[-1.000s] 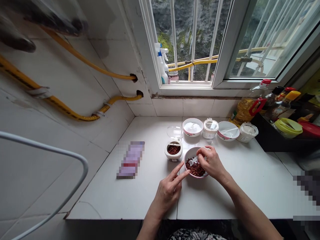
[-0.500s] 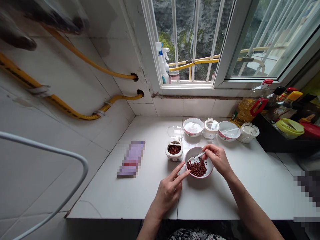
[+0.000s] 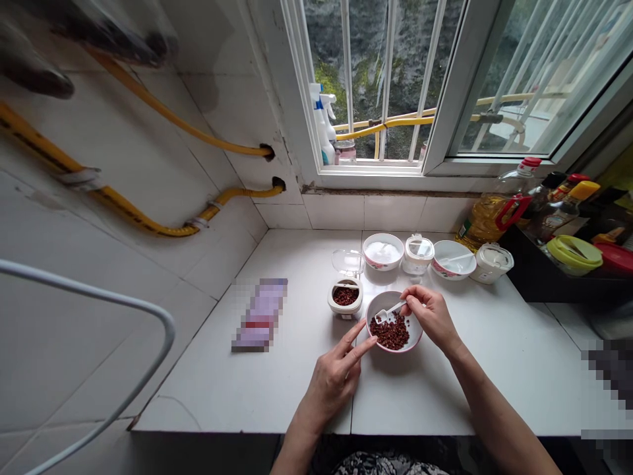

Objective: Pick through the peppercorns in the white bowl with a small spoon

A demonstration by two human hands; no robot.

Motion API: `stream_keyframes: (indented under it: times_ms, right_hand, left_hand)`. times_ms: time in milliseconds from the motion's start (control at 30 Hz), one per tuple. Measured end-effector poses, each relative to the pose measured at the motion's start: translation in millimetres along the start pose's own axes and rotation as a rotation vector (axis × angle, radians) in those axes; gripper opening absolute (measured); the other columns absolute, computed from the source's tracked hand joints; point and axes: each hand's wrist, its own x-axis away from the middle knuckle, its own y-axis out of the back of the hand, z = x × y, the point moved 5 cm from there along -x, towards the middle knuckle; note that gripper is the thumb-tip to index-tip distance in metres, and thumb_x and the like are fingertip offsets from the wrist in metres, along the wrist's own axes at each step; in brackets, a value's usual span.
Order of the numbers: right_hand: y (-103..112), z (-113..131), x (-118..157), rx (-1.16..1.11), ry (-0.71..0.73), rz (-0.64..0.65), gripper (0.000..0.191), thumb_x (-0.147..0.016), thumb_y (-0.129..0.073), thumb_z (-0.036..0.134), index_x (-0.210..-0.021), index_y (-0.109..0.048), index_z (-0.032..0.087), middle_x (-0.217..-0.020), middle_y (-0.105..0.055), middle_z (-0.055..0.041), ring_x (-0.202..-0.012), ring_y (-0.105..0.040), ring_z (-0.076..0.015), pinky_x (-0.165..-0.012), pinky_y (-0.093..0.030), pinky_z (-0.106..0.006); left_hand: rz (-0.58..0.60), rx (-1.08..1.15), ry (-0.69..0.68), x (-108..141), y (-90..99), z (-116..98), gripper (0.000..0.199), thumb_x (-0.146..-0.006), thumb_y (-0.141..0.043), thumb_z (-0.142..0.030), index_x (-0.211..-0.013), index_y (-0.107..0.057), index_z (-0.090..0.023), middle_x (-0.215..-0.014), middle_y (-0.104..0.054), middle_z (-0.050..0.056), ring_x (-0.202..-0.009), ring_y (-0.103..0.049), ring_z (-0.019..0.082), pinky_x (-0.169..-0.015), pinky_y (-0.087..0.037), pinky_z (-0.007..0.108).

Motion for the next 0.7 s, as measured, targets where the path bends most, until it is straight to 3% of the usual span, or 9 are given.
stream_keyframes:
  times_ms: [300, 700]
  right_hand:
    - [0.1, -1.6, -1.7, 0.003, -0.010, -0.014, 0.018, -0.074, -0.055, 0.036, -0.073, -0.065, 0.021, -0.053, -0.066, 0.0007, -0.054, -0.062, -0.0172, -0.061, -0.050, -0.030]
    - [-5.2, -2.1, -2.2, -0.169, -0.047, 0.040, 0.020, -0.075, -0.063, 0.040, -0.077, -0.065, 0.020, -0.056, -0.067, 0.0012, -0.055, -0.063, -0.0160, -0.060, -0.051, -0.029]
  left_hand:
    - [0.001, -0.004, 0.001, -0.3, 0.7, -0.6, 0.060, -0.093, -0.044, 0.002, -0.144, -0.054, -0.026, -0.156, -0.050, 0.013, -0.121, -0.069, 0.019, -0.094, -0.061, 0.027]
    - [-0.008, 0.003, -0.006, -0.7, 0.4, -0.4, 0.060, -0.092, -0.044, 0.003, -0.144, -0.054, -0.025, -0.156, -0.049, 0.014, -0.119, -0.070, 0.019, -0.094, -0.060, 0.027]
